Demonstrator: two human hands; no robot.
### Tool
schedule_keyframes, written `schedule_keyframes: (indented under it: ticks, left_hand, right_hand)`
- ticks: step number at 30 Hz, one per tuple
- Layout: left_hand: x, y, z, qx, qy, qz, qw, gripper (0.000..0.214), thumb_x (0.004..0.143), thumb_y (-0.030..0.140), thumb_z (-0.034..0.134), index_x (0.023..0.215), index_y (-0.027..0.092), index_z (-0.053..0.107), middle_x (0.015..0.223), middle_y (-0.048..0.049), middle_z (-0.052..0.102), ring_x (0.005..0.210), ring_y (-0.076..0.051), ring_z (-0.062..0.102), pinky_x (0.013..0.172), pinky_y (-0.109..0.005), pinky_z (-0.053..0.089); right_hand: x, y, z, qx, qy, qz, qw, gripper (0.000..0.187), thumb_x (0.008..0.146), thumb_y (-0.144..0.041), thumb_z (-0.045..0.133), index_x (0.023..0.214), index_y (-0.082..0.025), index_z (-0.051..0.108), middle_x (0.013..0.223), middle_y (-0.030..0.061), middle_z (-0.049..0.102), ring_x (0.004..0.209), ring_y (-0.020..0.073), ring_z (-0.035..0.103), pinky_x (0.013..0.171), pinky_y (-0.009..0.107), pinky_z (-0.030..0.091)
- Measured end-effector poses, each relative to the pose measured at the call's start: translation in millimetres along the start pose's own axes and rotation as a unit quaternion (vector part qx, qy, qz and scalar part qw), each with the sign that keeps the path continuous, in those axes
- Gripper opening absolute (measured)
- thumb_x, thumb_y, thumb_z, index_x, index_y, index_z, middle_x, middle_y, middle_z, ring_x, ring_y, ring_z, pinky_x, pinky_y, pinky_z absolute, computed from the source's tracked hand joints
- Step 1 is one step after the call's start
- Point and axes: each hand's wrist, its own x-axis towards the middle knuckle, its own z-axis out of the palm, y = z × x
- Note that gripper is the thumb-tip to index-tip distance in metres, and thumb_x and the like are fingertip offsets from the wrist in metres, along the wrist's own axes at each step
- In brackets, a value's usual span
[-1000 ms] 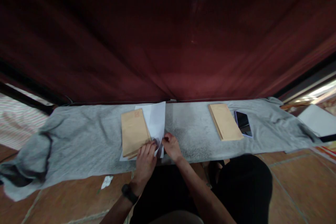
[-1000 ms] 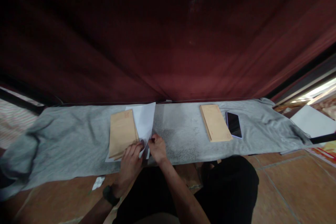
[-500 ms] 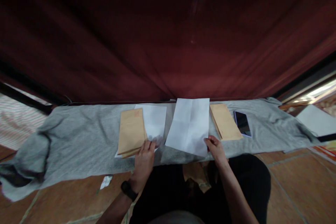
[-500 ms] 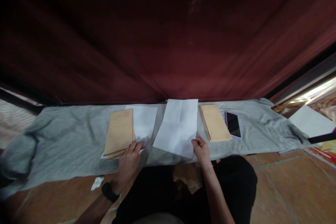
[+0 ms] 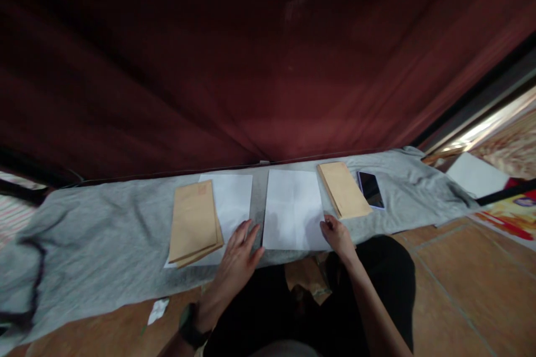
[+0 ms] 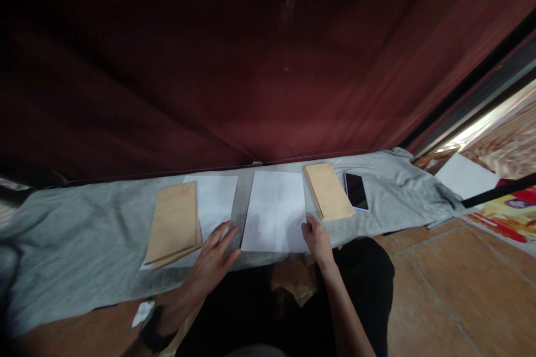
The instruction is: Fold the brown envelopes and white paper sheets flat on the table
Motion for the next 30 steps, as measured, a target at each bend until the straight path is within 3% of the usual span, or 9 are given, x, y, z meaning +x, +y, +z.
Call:
schedule_keyframes:
  ticks: [4, 7, 10, 15, 18, 21, 30]
  left_hand:
    - [39.1, 28.2, 27.0, -0.003, -0.020, 0.026, 0.999, 0.047, 0.102, 0.033, 0.043, 0.147, 0.018, 0.047, 0.159, -0.0150, 0.042, 0.149, -0.029, 0.037, 0.117, -0.048, 0.042]
    - [74.2, 49.1, 49.2, 0.012, -0.034, 0.057, 0.998, 0.047, 0.102, 0.031, 0.042, 0.146, 0.014, 0.048, 0.159, -0.0162, 0.041, 0.151, -0.030, 0.033, 0.118, -0.049, 0.040]
    - [108.0, 66.6, 71.0, 0.025, -0.041, 0.098, 0.994, 0.048, 0.103, 0.025, 0.038, 0.148, 0.010, 0.045, 0.161, -0.0162, 0.039, 0.153, -0.028, 0.028, 0.122, -0.048, 0.035]
    - [143.4, 73.2, 104.3, 0.063, -0.070, 0.097, 0.991, 0.053, 0.101, 0.022, 0.036, 0.152, 0.008, 0.040, 0.162, -0.0163, 0.037, 0.154, -0.027, 0.027, 0.124, -0.048, 0.030]
    - [148.0, 63.6, 114.2, 0.090, -0.089, 0.066, 0.990, 0.057, 0.100, 0.026, 0.039, 0.154, 0.007, 0.037, 0.163, -0.0175, 0.035, 0.153, -0.028, 0.027, 0.126, -0.048, 0.026]
    - [145.6, 51.7, 111.9, 0.109, -0.078, 0.032, 0.990, 0.057, 0.101, 0.024, 0.035, 0.155, 0.007, 0.035, 0.164, -0.0161, 0.032, 0.154, -0.026, 0.025, 0.126, -0.046, 0.023]
    - [120.8, 33.0, 90.8, 0.146, -0.022, -0.080, 0.986, 0.063, 0.102, 0.034, 0.033, 0.154, -0.002, 0.035, 0.162, -0.0232, 0.033, 0.153, -0.031, 0.027, 0.125, -0.048, 0.023]
  right_hand:
    - [-1.4, -1.6, 1.9, -0.117, -0.013, -0.036, 0.992, 0.034, 0.089, -0.028, 0.047, 0.111, -0.018, 0.071, 0.088, 0.0079, 0.075, 0.081, 0.0221, 0.070, 0.075, 0.030, 0.051]
    - [-6.3, -5.5, 6.9, -0.166, 0.048, -0.067, 0.983, 0.036, 0.096, -0.028, 0.045, 0.121, -0.014, 0.067, 0.104, 0.0143, 0.074, 0.094, 0.0251, 0.071, 0.084, 0.035, 0.054]
    - [-4.8, -18.1, 19.8, -0.138, 0.093, -0.136, 0.977, 0.041, 0.102, -0.035, 0.043, 0.129, -0.013, 0.064, 0.120, 0.0185, 0.069, 0.114, 0.0278, 0.066, 0.098, 0.042, 0.053]
    - [15.9, -43.8, 56.6, -0.041, 0.064, -0.203, 0.976, 0.052, 0.108, -0.042, 0.028, 0.141, -0.015, 0.058, 0.142, 0.0148, 0.061, 0.134, 0.0243, 0.055, 0.113, 0.045, 0.046]
    - [25.0, -48.0, 73.6, -0.096, 0.024, -0.231, 0.968, 0.053, 0.109, -0.040, 0.025, 0.147, -0.017, 0.052, 0.150, 0.0125, 0.055, 0.143, 0.0243, 0.046, 0.118, 0.048, 0.039]
    - [26.4, -43.6, 79.7, -0.184, 0.001, -0.234, 0.955, 0.051, 0.109, -0.038, 0.027, 0.149, -0.017, 0.051, 0.156, 0.0115, 0.048, 0.148, 0.0266, 0.040, 0.122, 0.051, 0.030]
    - [25.6, -32.7, 81.8, -0.285, 0.060, -0.178, 0.940, 0.057, 0.107, -0.043, 0.038, 0.157, -0.015, 0.037, 0.164, 0.0180, 0.030, 0.150, 0.0332, 0.035, 0.120, 0.052, 0.028]
